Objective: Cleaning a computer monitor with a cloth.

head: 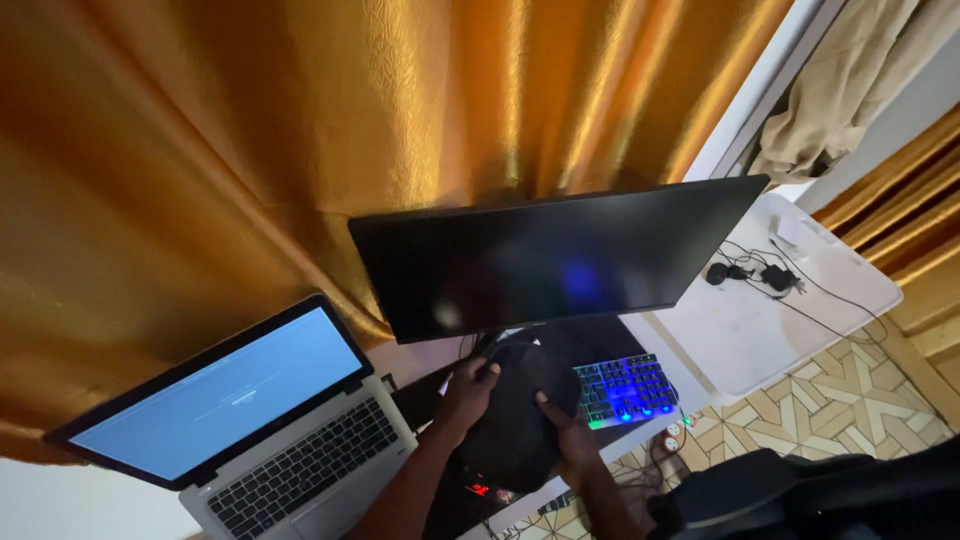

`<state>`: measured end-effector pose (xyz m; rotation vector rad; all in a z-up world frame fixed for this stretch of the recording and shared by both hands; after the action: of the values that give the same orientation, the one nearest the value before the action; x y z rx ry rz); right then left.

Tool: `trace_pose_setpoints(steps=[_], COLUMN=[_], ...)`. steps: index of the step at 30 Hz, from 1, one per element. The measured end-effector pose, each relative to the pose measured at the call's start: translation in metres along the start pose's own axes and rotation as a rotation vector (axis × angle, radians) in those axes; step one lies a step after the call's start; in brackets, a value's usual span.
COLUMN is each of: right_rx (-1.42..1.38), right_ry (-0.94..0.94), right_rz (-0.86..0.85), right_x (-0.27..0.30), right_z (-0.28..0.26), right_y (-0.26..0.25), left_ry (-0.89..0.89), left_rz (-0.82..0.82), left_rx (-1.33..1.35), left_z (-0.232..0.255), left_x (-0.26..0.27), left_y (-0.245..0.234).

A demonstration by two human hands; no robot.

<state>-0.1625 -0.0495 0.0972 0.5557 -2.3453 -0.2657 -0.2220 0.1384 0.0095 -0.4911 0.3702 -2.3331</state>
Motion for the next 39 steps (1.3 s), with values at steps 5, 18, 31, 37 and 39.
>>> trace_pose_setpoints(steps=[5, 18, 31, 37, 39], right_rx=[-0.061, 0.977, 0.343, 0.514, 0.397], right_ry=[0.058, -0.810, -0.433, -0.588, -0.646], right_rz=[-0.167, 0.355, 0.399, 0.528, 0.395], right_x=[0.003, -0.043, 0.087, 0.122, 0.123], right_z=[0.032, 0.164, 0.190, 0.165, 0.158], right_y=[-0.001, -0.011, 0.074, 0.079, 0.077], left_ry=[0.070, 0.210, 0.409, 0.817, 0.954], left_rz=[-0.066, -0.354, -0.562, -0.723, -0.771], left_rx=[0.063, 0.060, 0.486, 0.362, 0.327], left_z=[0.004, 0.027, -0.049, -0.064, -0.069], left_x=[0.016, 0.100, 0.089, 0.101, 0.113], left_y=[-0.022, -0.160, -0.150, -0.103, -0.079])
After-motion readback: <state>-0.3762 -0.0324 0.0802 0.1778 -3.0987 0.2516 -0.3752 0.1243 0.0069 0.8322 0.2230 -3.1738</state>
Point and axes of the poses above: each hand's wrist, its own x-axis away from the middle knuckle, its own y-axis out of the palm, z = x × y, the point moved 1 cm from there along -x, towards the middle knuckle, and after that the axes turned 1 degree about x, right-handed, at the moved point
